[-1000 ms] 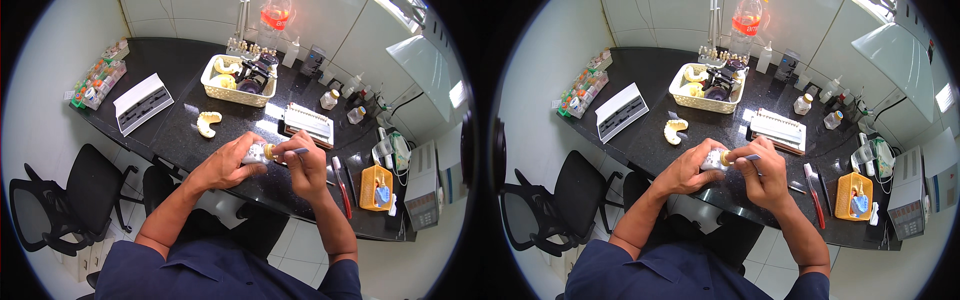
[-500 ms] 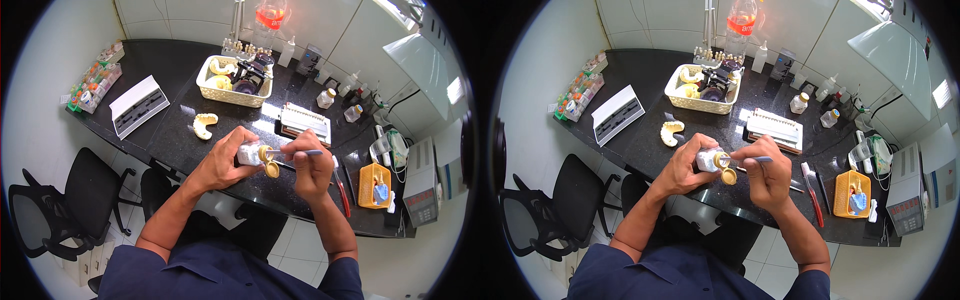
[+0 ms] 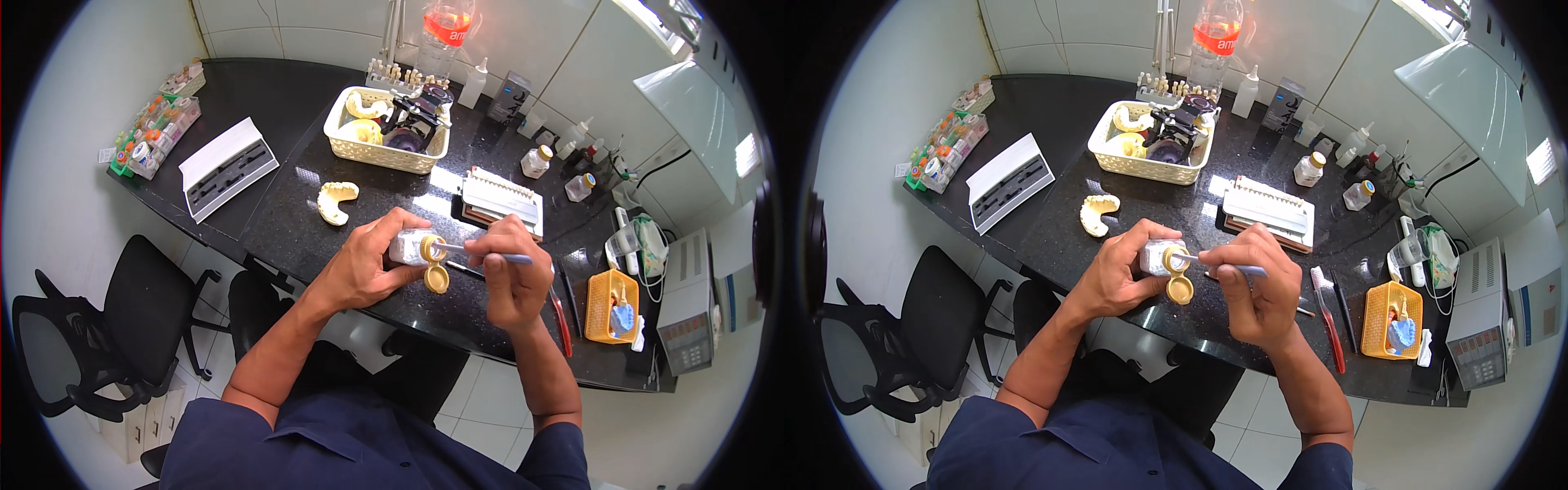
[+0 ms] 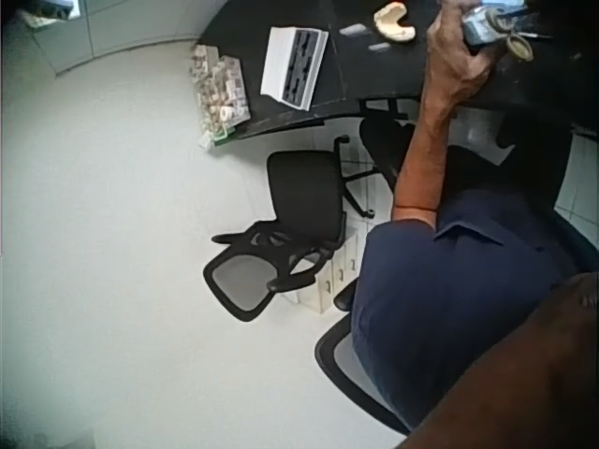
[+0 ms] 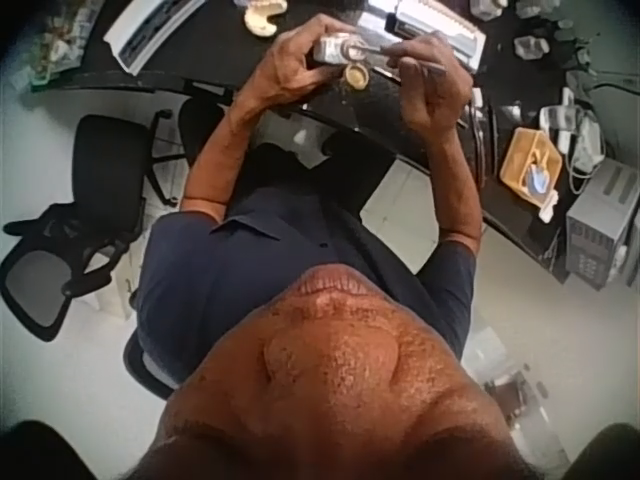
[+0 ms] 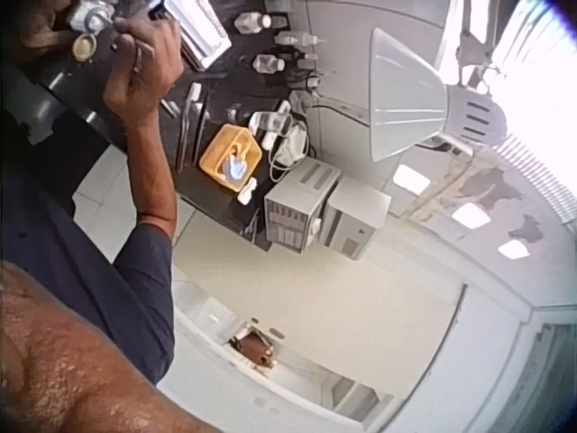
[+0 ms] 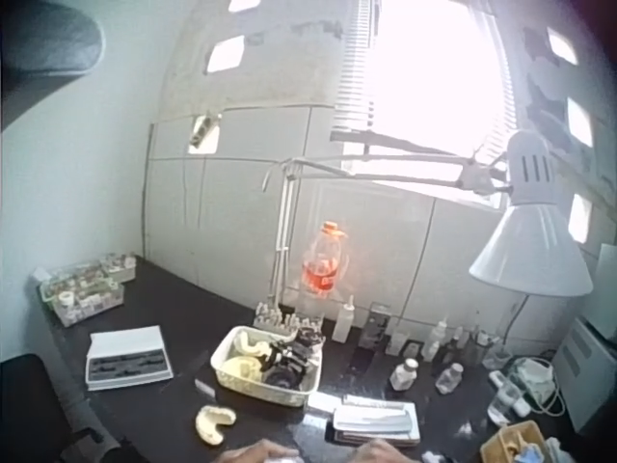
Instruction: Cleaning a dental model with a toothbrush and then applying a liquid treatment using a thin brush.
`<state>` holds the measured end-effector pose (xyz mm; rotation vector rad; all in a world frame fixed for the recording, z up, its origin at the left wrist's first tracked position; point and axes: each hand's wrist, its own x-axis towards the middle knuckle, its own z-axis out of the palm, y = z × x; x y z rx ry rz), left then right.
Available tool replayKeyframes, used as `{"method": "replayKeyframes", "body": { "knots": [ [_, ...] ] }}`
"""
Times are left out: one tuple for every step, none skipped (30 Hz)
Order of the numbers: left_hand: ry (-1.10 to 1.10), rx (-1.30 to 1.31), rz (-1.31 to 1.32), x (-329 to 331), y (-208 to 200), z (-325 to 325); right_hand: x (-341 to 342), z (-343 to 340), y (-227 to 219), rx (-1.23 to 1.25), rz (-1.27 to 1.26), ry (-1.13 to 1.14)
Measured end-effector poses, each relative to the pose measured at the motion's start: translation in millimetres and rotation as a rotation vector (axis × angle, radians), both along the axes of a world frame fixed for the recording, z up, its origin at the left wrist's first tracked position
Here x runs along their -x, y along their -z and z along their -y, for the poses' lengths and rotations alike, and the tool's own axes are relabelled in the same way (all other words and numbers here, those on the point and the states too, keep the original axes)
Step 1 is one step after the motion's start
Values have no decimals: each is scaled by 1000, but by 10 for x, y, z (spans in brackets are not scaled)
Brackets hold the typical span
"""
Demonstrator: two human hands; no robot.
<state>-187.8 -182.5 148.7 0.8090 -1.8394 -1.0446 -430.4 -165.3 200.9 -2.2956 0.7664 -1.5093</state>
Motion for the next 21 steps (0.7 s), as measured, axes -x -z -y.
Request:
{"method": "replayKeyframes", "body": {
  "knots": [
    [-3,2,-1,-1,7,2,-10,-2,4,2,-1,-3],
    [-5,23,-5,-1,20,6,-26,-6,6,4,17,-17],
    [-7,42,-9,4,29,4,-33,-5,6,4,33,-31],
    [-10,44,-12,5,24,-2,-34,9,13,5,30,-34],
    [-15,-13,-20,4,14,-9,-33,26,26,28,0,-34],
    [-21,-70,-26,-5,10,-13,-41,41,38,51,-29,-36],
    [-24,-69,-28,-10,13,-10,-50,46,43,51,-31,-40],
    [-19,-54,3,-13,18,-5,-57,45,49,14,-91,-45],
    [-12,-39,34,-14,24,-5,-64,40,51,-23,-152,-50],
    [-17,-39,31,-7,37,-5,-64,44,57,-75,-149,-81],
    [-7,-38,0,7,54,-3,-42,39,46,-75,-152,-85],
    [4,-36,-32,15,62,2,0,34,26,-75,-109,-95],
    [-1,-36,-34,11,62,2,20,29,14,-76,-67,-105],
    [-1,-48,-33,5,62,1,16,25,13,-76,-70,-110],
    [-1,-61,-32,6,64,1,18,22,14,-54,-69,-99],
    [-6,-61,-34,5,57,-1,17,23,16,-32,-67,-88],
    [-15,-46,-5,3,43,-3,0,28,19,-32,-69,-93],
    [-22,-31,24,-1,33,-5,-32,27,21,-30,-149,-96],
    [-25,-32,22,-3,32,-6,-51,26,22,-28,-229,-98],
    [-10,-19,33,-4,32,-7,-47,22,21,-29,-231,-102],
    [4,-5,45,-8,34,-9,-34,20,23,-32,-190,-102]
  ]
}}
